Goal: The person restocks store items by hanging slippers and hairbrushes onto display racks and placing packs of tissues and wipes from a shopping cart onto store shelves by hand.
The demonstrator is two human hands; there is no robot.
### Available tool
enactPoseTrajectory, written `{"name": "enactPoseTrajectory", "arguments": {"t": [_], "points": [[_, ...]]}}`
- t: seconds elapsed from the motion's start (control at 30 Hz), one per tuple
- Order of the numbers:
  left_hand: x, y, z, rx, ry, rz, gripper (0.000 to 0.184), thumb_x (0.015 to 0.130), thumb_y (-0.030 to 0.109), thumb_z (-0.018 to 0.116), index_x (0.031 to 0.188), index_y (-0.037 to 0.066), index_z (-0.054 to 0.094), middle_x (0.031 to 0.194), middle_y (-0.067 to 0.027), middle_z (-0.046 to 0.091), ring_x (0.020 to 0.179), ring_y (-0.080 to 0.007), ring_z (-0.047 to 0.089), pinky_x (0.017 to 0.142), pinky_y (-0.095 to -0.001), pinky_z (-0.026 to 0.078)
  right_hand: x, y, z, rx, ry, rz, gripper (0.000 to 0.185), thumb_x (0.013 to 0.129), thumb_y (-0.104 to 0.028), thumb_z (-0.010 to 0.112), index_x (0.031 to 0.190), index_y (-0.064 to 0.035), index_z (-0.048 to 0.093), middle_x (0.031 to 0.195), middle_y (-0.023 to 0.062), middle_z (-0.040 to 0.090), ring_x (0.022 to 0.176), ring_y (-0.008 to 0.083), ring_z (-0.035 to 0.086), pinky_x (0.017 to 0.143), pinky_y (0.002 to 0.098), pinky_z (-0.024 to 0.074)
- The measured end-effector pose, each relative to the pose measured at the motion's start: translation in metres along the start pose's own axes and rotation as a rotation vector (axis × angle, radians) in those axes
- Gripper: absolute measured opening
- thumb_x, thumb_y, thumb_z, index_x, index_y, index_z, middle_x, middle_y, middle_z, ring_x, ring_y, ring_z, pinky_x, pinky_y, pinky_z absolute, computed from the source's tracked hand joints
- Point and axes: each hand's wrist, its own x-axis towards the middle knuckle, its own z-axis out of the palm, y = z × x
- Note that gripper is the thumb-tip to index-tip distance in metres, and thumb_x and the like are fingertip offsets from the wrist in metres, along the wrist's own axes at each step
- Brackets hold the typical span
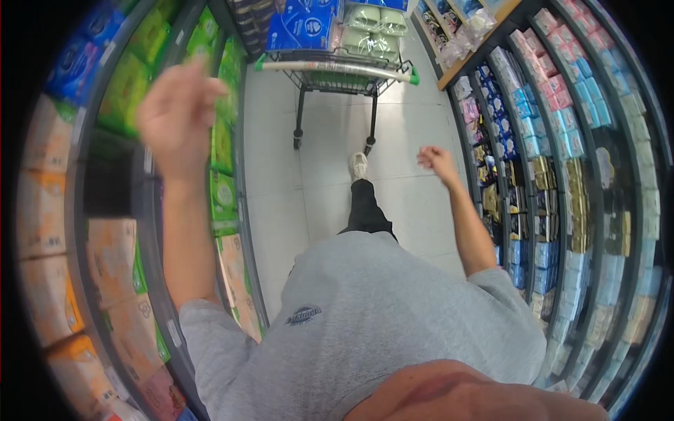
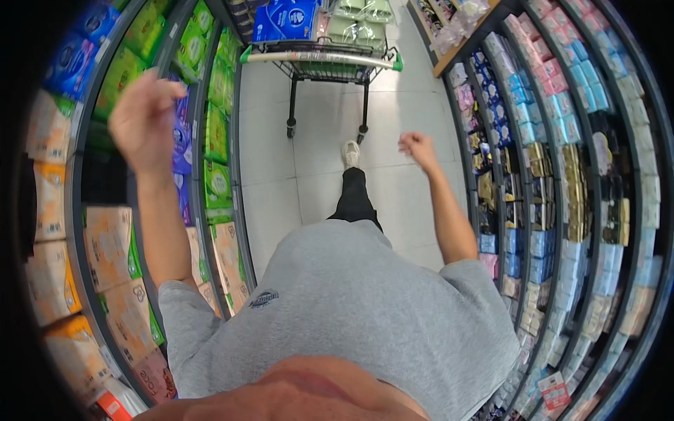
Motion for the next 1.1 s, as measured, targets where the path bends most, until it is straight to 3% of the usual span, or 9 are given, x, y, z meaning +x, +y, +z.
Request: {"name": "enactPoseTrajectory", "arguments": {"t": [0.1,0.3,0.43,0.47,0.57,0.63,0.83,1.0,1.1], "points": [[0.067,-0.110,0.038,0.299,-0.134,-0.217,0.022,0.089,0.021,0.063,0.076,0.003,0.063,0.061,-0.0021,0.059,0.048,-0.0040,0.044,0.047,-0.0191,0.033,0.123,-0.093,-0.023,-0.053,0.016,-0.199,0.026,0.090,-0.023,0.061,0.102,0.0004,0.065,0.087,0.0076,0.068,0.072,0.0129,0.065,0.062,0.0232,0.0496],[0.196,-0.299,0.114,0.277,-0.283,-0.557,0.021,0.087,0.023,0.067,0.085,0.002,0.063,0.062,0.0004,0.057,0.052,-0.0054,0.050,0.051,-0.0198,0.041,0.327,-0.233,-0.043,0.060,0.082,-0.330,0.032,0.087,-0.024,0.065,0.106,0.0021,0.063,0.092,0.0097,0.068,0.079,0.0147,0.065,0.066,0.0259,0.0512],[0.257,-0.406,0.157,0.512,-0.390,-0.490,0.031,0.083,0.027,0.070,0.095,-0.002,0.064,0.077,-0.0060,0.066,0.068,-0.0122,0.060,0.063,-0.0250,0.049,0.431,-0.257,-0.045,0.020,0.177,-0.381,0.042,0.082,-0.027,0.071,0.108,0.0044,0.062,0.098,0.0145,0.067,0.086,0.0181,0.065,0.069,0.0288,0.0522],[0.270,-0.423,0.166,0.647,-0.402,-0.435,0.044,0.079,0.029,0.073,0.106,-0.004,0.062,0.093,-0.0124,0.067,0.084,-0.0192,0.063,0.074,-0.0298,0.051,0.452,-0.259,-0.042,0.020,0.162,-0.371,0.042,0.082,-0.027,0.071,0.108,0.0044,0.062,0.098,0.0145,0.067,0.086,0.0181,0.065,0.069,0.0288,0.0522],[0.306,-0.474,0.190,0.705,-0.261,-0.317,0.060,0.075,0.032,0.076,0.118,-0.005,0.056,0.114,-0.0181,0.062,0.103,-0.0253,0.061,0.085,-0.0333,0.049,0.503,-0.251,-0.044,-0.027,0.270,-0.416,0.061,0.078,-0.031,0.075,0.116,0.0121,0.053,0.101,0.0180,0.064,0.091,0.0199,0.062,0.079,0.0286,0.0497],[0.334,-0.490,0.203,0.688,-0.252,-0.310,0.077,0.073,0.034,0.077,0.129,-0.008,0.046,0.126,-0.0239,0.054,0.115,-0.0302,0.055,0.093,-0.0358,0.047,0.513,-0.262,-0.042,0.025,0.253,-0.374,0.065,0.078,-0.031,0.076,0.118,0.0132,0.051,0.101,0.0166,0.064,0.090,0.0185,0.062,0.081,0.0280,0.0480],[0.379,-0.540,0.217,0.576,-0.211,-0.503,0.088,0.072,0.029,0.079,0.135,-0.012,0.034,0.125,-0.0258,0.053,0.113,-0.0280,0.056,0.093,-0.0353,0.046,0.533,-0.286,-0.037,0.140,0.017,-0.325,0.057,0.079,-0.029,0.075,0.118,0.0057,0.054,0.098,0.0103,0.065,0.087,0.0145,0.061,0.078,0.0260,0.0483],[0.385,-0.528,0.228,0.405,-0.329,-0.687,0.055,0.076,0.016,0.076,0.121,-0.004,0.051,0.111,-0.0155,0.062,0.098,-0.0199,0.062,0.086,-0.0303,0.049,0.535,-0.283,-0.037,0.177,-0.017,-0.286,0.057,0.079,-0.030,0.075,0.119,0.0040,0.055,0.100,0.0101,0.064,0.087,0.0136,0.061,0.077,0.0253,0.0488],[0.384,-0.532,0.227,0.383,-0.325,-0.648,0.052,0.077,0.016,0.075,0.119,-0.004,0.052,0.108,-0.0140,0.064,0.095,-0.0193,0.063,0.083,-0.0299,0.050,0.536,-0.281,-0.038,0.167,-0.014,-0.299,0.055,0.079,-0.028,0.076,0.118,0.0035,0.055,0.099,0.0096,0.065,0.087,0.0130,0.061,0.076,0.0247,0.0491]]}}
